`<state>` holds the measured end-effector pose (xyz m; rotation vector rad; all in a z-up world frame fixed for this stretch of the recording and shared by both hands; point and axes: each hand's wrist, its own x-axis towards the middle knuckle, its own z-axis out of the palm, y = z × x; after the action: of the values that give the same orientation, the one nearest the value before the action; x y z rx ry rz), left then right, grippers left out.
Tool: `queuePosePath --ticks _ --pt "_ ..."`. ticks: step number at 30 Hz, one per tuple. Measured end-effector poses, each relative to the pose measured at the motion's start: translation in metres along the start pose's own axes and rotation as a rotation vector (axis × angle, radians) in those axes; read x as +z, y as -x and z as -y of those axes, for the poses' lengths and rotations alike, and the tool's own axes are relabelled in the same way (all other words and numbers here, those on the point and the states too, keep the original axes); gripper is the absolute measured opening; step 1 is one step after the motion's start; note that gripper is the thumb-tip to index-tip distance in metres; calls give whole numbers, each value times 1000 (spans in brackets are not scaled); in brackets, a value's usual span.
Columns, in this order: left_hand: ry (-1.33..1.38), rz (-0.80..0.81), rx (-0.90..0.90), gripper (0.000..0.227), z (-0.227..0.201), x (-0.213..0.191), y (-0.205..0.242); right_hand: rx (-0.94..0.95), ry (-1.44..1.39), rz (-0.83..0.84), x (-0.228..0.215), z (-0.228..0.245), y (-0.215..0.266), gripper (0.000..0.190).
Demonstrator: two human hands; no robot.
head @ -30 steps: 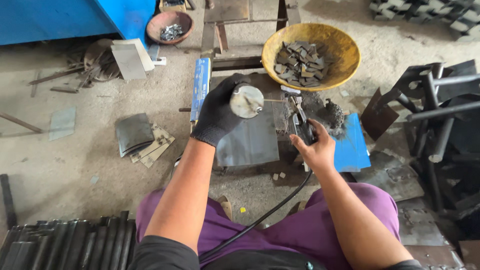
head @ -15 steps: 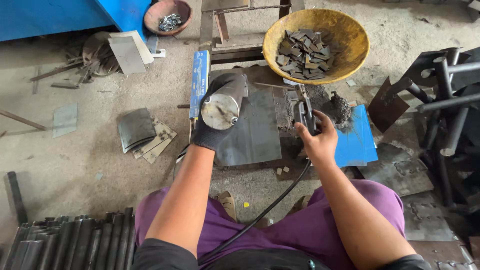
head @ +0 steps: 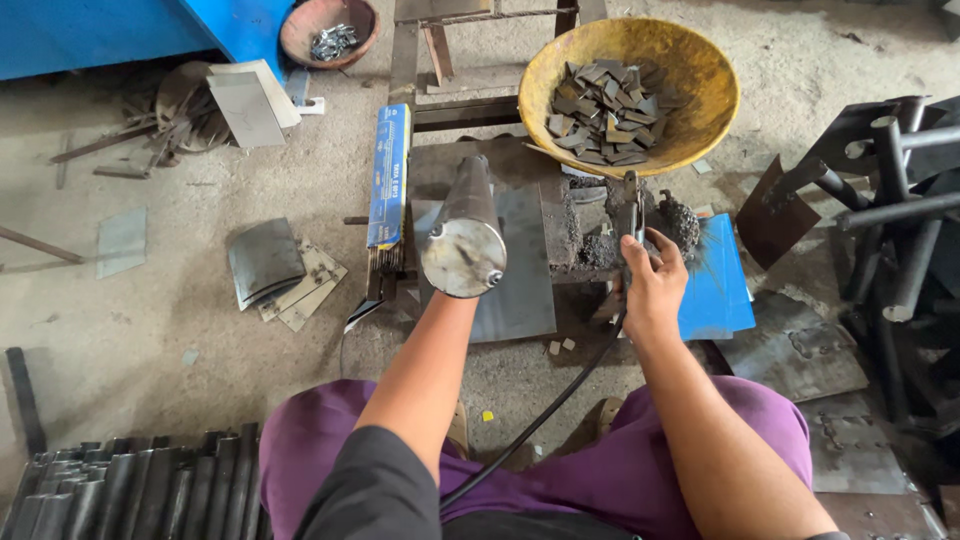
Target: The person welds a metal pipe to a flat metal plate using a handheld welding torch. They hold the pipe with a gloved hand and apply the torch to the joint, creating bright sparks and light. The person adjusts the pipe's position on the plate and continues welding along the seam.
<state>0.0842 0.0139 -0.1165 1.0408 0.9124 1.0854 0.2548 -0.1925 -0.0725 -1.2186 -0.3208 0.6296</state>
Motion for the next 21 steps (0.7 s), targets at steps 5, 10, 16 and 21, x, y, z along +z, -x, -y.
queuePosePath --ticks 5,10,16,21 --pt "-105 -60 16 37 16 -3 -6 12 -8 15 6 1 1 52" --pt "-199 -120 51 37 27 -22 1 8 7 38 4 0 0 49" --pt "-338 -186 105 37 35 -58 18 38 -35 40 -1 3 -3 49" --pt "-507 -232 216 37 43 -55 7 71 -53 47 -2 8 -1 47"
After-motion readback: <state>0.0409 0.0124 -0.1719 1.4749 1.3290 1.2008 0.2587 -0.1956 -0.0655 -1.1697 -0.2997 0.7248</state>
